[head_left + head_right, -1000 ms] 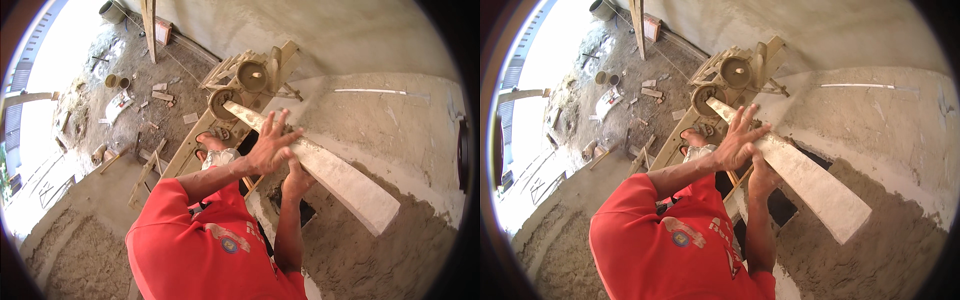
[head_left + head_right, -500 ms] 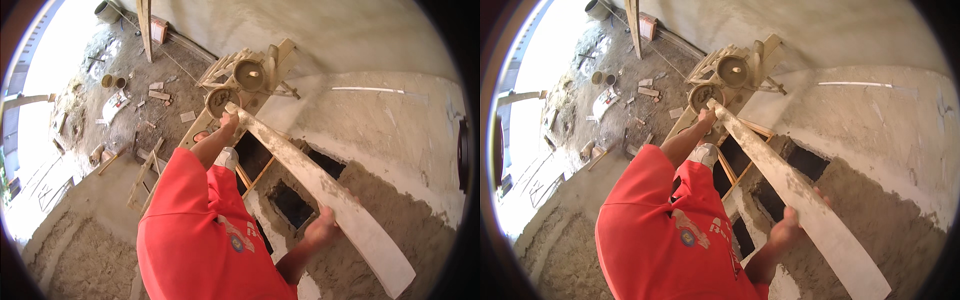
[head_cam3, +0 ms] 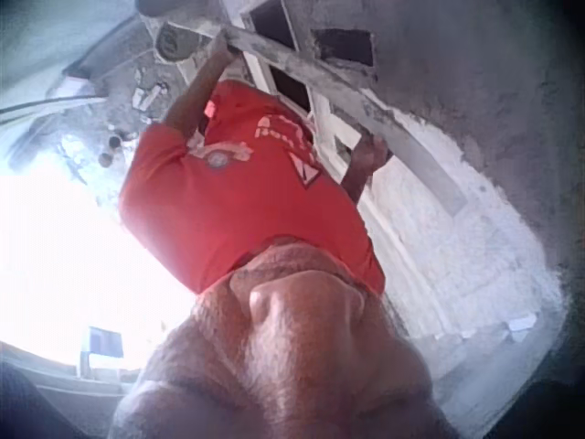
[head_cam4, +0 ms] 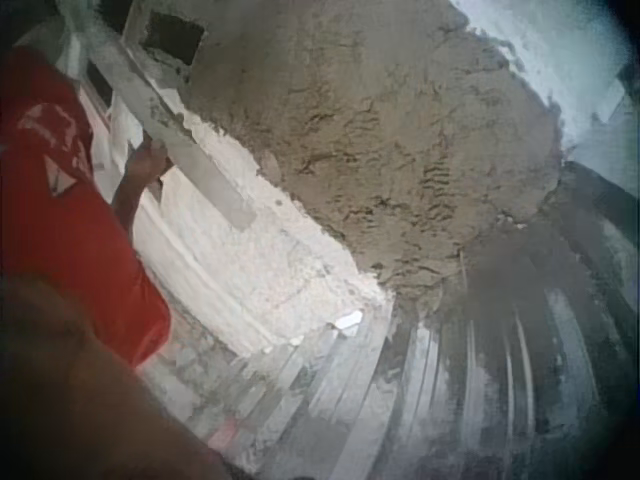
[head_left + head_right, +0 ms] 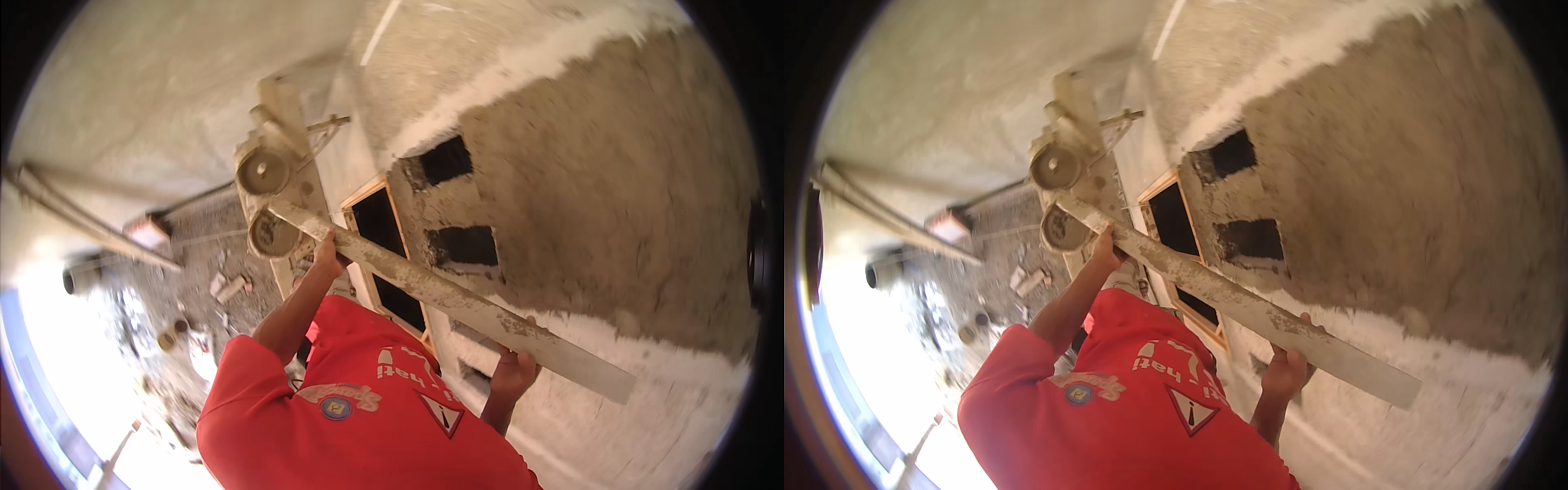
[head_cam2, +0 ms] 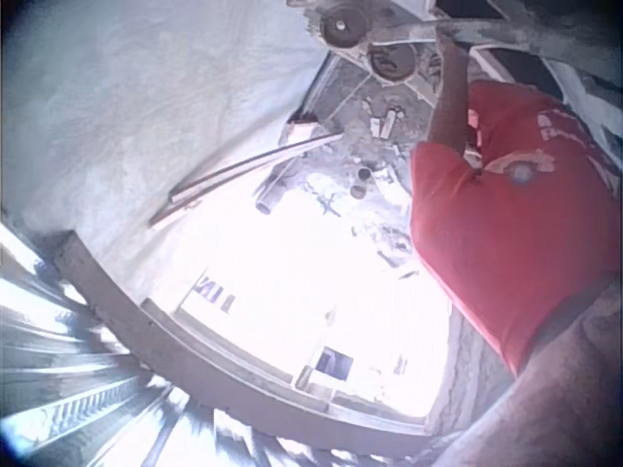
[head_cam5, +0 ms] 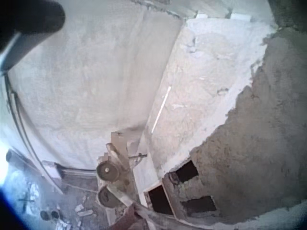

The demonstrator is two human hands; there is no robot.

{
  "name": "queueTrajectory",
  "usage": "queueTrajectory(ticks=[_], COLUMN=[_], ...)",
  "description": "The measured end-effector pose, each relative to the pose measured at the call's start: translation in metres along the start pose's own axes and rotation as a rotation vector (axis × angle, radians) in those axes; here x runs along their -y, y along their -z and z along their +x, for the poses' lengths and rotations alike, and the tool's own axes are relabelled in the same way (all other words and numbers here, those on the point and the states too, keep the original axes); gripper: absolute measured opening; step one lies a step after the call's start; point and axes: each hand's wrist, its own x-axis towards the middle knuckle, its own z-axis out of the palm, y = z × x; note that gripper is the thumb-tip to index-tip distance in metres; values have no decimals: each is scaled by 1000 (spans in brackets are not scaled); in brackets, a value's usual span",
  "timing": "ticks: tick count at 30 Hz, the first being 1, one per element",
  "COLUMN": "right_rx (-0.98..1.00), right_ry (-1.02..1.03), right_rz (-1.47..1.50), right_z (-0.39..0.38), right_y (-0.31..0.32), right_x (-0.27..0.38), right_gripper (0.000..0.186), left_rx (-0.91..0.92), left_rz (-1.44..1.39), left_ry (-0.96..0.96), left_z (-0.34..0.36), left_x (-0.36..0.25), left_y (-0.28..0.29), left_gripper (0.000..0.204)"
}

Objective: The person applies mortar from a bucket to an unfinished wall using a trowel and then smooths the surface with a long straight-edge tool.

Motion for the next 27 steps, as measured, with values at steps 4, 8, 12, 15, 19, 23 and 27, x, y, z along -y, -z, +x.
queueTrajectory(ticks=[4, 8, 12, 15, 19, 23, 27], right_rx=[-236, -508, -764, -727, -827, -762, -774], right_ry=[-86, -210, -253, -278, -294, -256, -68], right_rz=[182, 358, 511, 630, 619, 662, 269], right_z=[-37, -69, -70, -55, -35, 5, 29], right_y=[85, 170, 197, 214, 237, 219, 209], right_x=[-30, -87, -114, -151, -204, -247, -274], right_gripper=[53, 44, 37, 36, 32, 31, 36], left_rx=[-26, 88, 142, 165, 152, 95, 130], left_rz=[371, 587, 622, 695, 883, 948, 1059], left_ry=[-97, -194, -308, -367, -385, -430, -350], left_z=[-16, 15, 42, 98, 125, 151, 194], left_x=[17, 34, 72, 68, 94, 80, 90], left_y=[-49, -78, -137, -163, -218, -265, -311], left_gripper=[39, 34, 34, 40, 48, 55, 61])
